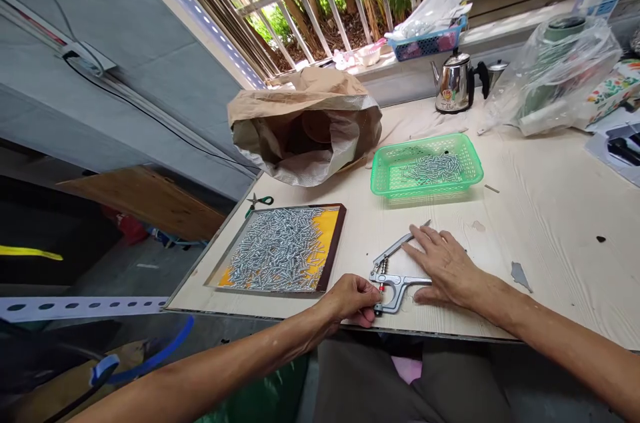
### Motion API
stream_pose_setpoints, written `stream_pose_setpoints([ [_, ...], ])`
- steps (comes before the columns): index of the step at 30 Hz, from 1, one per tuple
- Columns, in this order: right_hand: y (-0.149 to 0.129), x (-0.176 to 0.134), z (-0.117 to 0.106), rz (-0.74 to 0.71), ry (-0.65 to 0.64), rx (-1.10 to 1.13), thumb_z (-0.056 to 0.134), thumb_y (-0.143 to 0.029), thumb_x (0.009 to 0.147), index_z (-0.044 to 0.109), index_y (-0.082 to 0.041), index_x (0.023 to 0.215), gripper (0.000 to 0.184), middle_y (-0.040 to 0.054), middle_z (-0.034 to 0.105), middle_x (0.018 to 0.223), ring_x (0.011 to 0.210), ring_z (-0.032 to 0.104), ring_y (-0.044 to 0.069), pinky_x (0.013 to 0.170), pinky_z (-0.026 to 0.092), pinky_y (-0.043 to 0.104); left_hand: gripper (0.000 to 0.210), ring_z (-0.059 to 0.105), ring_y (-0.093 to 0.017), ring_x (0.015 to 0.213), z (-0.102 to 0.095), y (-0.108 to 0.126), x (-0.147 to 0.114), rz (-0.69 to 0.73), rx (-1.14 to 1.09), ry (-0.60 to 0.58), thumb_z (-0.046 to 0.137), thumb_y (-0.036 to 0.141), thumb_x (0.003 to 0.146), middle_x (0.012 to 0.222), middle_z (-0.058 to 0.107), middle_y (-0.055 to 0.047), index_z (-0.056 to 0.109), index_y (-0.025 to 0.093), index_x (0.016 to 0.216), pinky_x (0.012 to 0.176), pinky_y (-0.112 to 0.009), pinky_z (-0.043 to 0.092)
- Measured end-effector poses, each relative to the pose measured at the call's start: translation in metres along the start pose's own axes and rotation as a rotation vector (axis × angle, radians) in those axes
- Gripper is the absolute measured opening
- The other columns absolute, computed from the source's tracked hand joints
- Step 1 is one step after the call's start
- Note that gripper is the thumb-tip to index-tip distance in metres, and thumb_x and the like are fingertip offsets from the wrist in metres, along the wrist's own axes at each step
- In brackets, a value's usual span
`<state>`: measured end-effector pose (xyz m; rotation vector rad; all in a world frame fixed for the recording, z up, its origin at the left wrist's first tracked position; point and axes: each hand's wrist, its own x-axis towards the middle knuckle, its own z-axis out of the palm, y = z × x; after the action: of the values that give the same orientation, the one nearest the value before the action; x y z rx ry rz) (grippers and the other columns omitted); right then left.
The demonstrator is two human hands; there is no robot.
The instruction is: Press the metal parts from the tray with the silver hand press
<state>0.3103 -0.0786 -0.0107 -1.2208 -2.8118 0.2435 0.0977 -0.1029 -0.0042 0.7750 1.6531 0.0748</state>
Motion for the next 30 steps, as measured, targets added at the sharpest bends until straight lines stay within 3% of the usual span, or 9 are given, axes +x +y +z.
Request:
stream_pose_setpoints([
  [3, 0.016, 0.004, 0.004, 0.01, -0.034, -0.018, 0.077, -0.056, 0.055, 0.041, -0.012, 0.135, 0.097, 0.0245, 0.038, 0.14, 0.129, 0.031, 0.041, 0.097, 0.03, 0.057, 0.021, 0.049, -0.008, 0.034, 0.0, 0.001, -0.001, -0.006, -0.002, 0.003, 0.07, 0.019, 0.072, 0.037, 0.052, 0.003, 0.055, 0.013, 0.059, 0.043, -0.018, 0.045],
  [7, 0.023, 0.011, 0.002, 0.026, -0.108, -0.005, 0.078, -0.056, 0.051, 0.041, -0.01, 0.134, 0.102, 0.0234, 0.046, 0.133, 0.124, 0.038, 0.04, 0.098, 0.029, 0.059, 0.022, 0.051, -0.008, 0.036, 0.0, -0.002, -0.001, 0.018, -0.026, -0.006, 0.073, 0.024, 0.069, 0.038, 0.052, 0.004, 0.056, 0.012, 0.062, 0.045, -0.019, 0.046],
  [12, 0.014, 0.015, -0.01, 0.039, -0.084, -0.043, 0.08, -0.051, 0.052, 0.051, -0.01, 0.122, 0.086, 0.0173, 0.059, 0.113, 0.105, 0.052, 0.034, 0.093, 0.036, 0.052, 0.023, 0.051, -0.008, 0.037, 0.002, -0.003, -0.001, 0.023, -0.039, 0.013, 0.072, 0.024, 0.071, 0.038, 0.052, 0.004, 0.055, 0.013, 0.061, 0.046, -0.019, 0.047],
  [17, 0.008, 0.01, -0.011, 0.043, -0.056, -0.054, 0.08, -0.044, 0.057, 0.058, -0.014, 0.104, 0.06, 0.0113, 0.06, 0.098, 0.091, 0.053, 0.027, 0.075, 0.043, 0.037, 0.02, 0.052, -0.009, 0.041, 0.0, -0.008, -0.002, 0.046, 0.067, -0.004, 0.065, 0.028, 0.078, 0.043, 0.051, 0.004, 0.058, 0.012, 0.068, 0.05, -0.021, 0.048],
  [19, 0.006, 0.008, -0.012, 0.052, -0.052, -0.03, 0.08, -0.038, 0.06, 0.059, -0.015, 0.095, 0.047, 0.0097, 0.059, 0.093, 0.086, 0.052, 0.024, 0.071, 0.043, 0.035, 0.019, 0.057, -0.012, 0.052, -0.001, -0.01, -0.005, 0.164, 0.254, 0.082, 0.061, 0.029, 0.08, 0.053, 0.056, 0.002, 0.059, 0.012, 0.071, 0.057, -0.024, 0.05],
  [22, 0.003, 0.004, -0.01, 0.051, -0.032, 0.011, 0.078, -0.03, 0.062, 0.059, -0.016, 0.089, 0.035, 0.0078, 0.058, 0.089, 0.081, 0.052, 0.022, 0.069, 0.043, 0.034, 0.016, 0.061, -0.02, 0.088, 0.003, -0.006, -0.01, 0.613, 0.616, 0.336, 0.063, 0.029, 0.079, 0.089, 0.064, -0.006, 0.061, 0.014, 0.087, 0.079, -0.033, 0.049],
  [23, 0.003, 0.002, -0.008, 0.04, -0.003, 0.018, 0.077, -0.027, 0.062, 0.059, -0.017, 0.088, 0.033, 0.0073, 0.058, 0.088, 0.081, 0.052, 0.022, 0.068, 0.043, 0.034, 0.026, 0.057, -0.023, 0.1, 0.008, -0.003, -0.01, 0.768, 0.713, 0.386, 0.068, 0.03, 0.076, 0.104, 0.062, -0.008, 0.06, 0.016, 0.096, 0.086, -0.036, 0.047],
  [26, 0.012, -0.006, 0.011, -0.036, 0.152, 0.031, 0.072, -0.02, 0.062, 0.059, -0.019, 0.092, 0.033, 0.0066, 0.058, 0.087, 0.079, 0.053, 0.022, 0.067, 0.046, 0.035, 0.07, 0.047, -0.03, 0.117, 0.02, 0.014, -0.001, 1.037, 0.935, 0.341, 0.08, 0.038, 0.063, 0.129, 0.049, -0.017, 0.048, 0.014, 0.119, 0.096, -0.042, 0.041],
  [30, 0.047, -0.007, 0.06, -0.161, 0.395, 0.053, 0.069, -0.022, 0.049, 0.056, -0.018, 0.108, 0.061, 0.0105, 0.061, 0.093, 0.081, 0.056, 0.026, 0.068, 0.049, 0.04, 0.074, 0.055, -0.028, 0.1, 0.021, 0.039, 0.02, 1.098, 1.155, 0.214, 0.07, 0.054, 0.07, 0.109, 0.059, -0.018, 0.045, 0.006, 0.12, 0.081, -0.037, 0.046],
])
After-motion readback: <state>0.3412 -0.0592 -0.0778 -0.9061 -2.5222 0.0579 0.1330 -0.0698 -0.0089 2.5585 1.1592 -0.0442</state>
